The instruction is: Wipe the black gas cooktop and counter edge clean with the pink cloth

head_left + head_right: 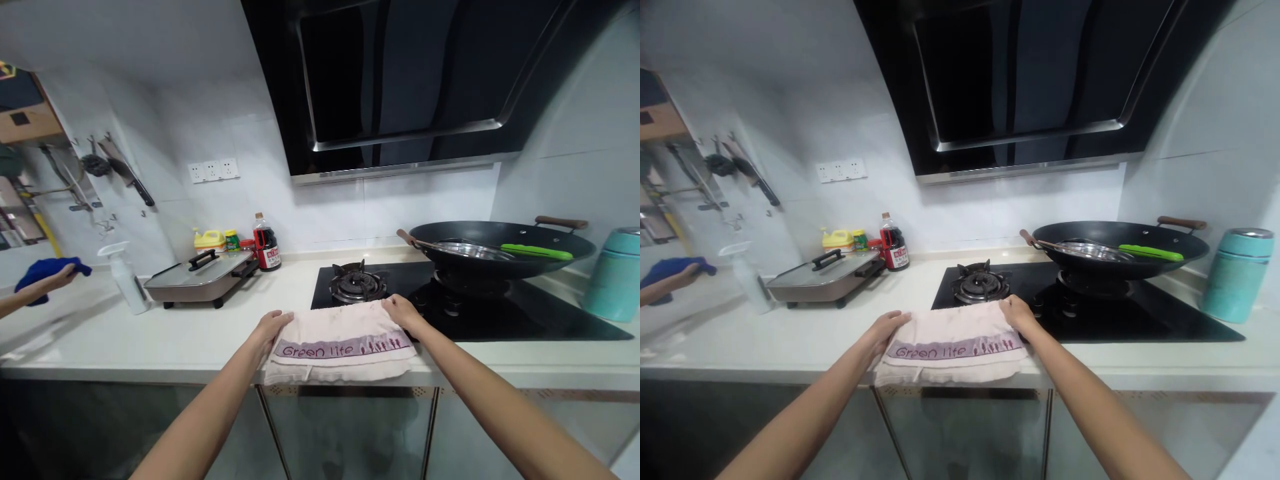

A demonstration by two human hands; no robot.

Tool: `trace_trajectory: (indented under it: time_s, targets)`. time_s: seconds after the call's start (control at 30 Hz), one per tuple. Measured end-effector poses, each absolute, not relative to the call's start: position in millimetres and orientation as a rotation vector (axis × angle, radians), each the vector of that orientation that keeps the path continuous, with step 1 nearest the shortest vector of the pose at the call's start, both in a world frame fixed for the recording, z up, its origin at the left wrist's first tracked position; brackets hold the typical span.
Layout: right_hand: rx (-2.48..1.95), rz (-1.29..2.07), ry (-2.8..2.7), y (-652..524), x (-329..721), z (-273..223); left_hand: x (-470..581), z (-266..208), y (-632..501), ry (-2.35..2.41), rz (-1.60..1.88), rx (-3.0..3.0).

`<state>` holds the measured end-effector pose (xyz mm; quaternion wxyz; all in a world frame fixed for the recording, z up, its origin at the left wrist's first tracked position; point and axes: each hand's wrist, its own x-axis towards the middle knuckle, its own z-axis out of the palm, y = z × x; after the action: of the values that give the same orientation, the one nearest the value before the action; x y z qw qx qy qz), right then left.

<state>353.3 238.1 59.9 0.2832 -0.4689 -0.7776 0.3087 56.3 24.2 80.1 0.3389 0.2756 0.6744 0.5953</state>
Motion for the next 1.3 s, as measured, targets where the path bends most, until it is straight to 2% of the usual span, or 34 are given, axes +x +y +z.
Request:
trace_trajectory:
  time_s: [0.13,0.3,0.57,0.7,0.87,0.97,1.13,1.3]
  targets:
    - [-1.217,1.018,-2.075,231.5,374.2,61.9,57.3,78.6,14.8,1.956,1.5,0.836]
    - [-0.911,1.162,-2.22,219.3,393.1,62.3,58.0,83.8,12.8,2.073,1.455,0.902]
    - [-0.763,1.077,-2.287,208.5,395.6,51.4,56.3,157.3,33.5,1.884,1.484,0.803]
    - [-0.703,0.905,-2.256,213.4,422.2,43.8,103.1,175.8,59.5,1.664,1.436,0.915]
    - [-0.804,0.652,-2.062,234.4,482.1,35.1,174.5,165.7,86.4,1.465,1.244,1.12]
    - [-0.896,0.447,-2.001,249.7,524.8,26.8,187.8,154.7,85.3,1.63,1.104,1.456]
    - [-1.159,-0.086,-1.874,283.2,584.9,5.3,196.8,121.2,71.2,1.921,1.006,1.756]
    - [-1.374,-0.182,-1.804,304.8,602.9,-8.0,242.0,85.2,76.7,2.079,0.271,2.031]
